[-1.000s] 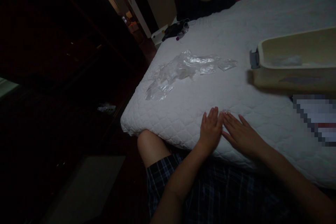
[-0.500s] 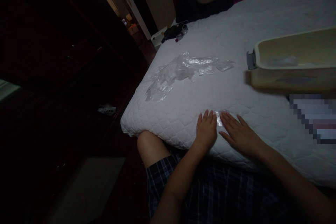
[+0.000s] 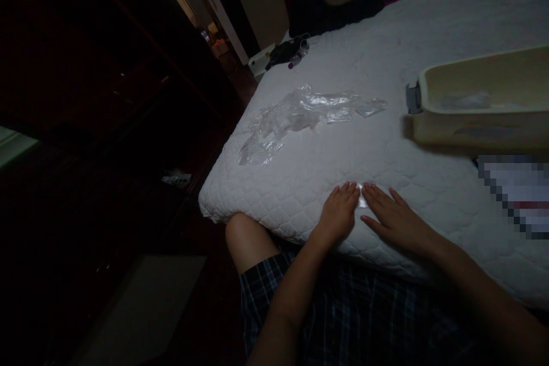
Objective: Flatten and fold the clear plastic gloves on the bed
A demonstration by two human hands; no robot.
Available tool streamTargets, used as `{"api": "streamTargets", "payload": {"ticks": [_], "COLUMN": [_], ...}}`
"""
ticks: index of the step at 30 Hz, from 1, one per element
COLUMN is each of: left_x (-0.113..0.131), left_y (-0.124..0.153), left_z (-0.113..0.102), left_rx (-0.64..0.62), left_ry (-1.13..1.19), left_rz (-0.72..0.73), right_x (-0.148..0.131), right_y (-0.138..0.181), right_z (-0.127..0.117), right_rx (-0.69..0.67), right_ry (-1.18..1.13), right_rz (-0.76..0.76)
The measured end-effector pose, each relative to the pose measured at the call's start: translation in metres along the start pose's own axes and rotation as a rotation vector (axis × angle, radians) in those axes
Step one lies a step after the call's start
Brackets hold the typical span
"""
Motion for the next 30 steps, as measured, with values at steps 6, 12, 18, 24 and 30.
{"api": "streamTargets", "payload": {"ticks": [6, 12, 18, 24, 30], "left_x": [-0.002, -0.006, -0.02, -0.029, -0.046], "left_y": [0.0, 0.0, 0.001, 0.004, 0.005], "left_z": [0.001, 0.001, -0.007, -0.008, 0.007], "left_rx": [0.008, 0.031, 0.083, 0.233, 0.248], "left_ry": [0.066, 0.233, 0.661, 0.961, 1.322], "left_rz": [-0.009, -0.024, -0.112, -0.284, -0.591], "right_x": [0.007, -0.002, 0.01, 0.017, 0.023], "right_y": [-0.001, -0.004, -0.004, -0.002, -0.002], "right_z": [-0.035, -0.023, -0.03, -0.038, -0.03], "right_rx": [0.209, 0.198, 0.216, 0.294, 0.355], "right_ry": [-0.147, -0.092, -0.248, -0.609, -0.835], "right_rz": [0.023, -0.149, 0.046, 0.486, 0.655]}}
Point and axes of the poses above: each hand's wrist, its own y-axis away from the middle knuckle, its own z-axis out of the palm, x = y × z, the point moved 6 cm from there along -y, towards the middle knuckle, and after that the axes turned 3 degrees about -z, right-handed, at the moved point
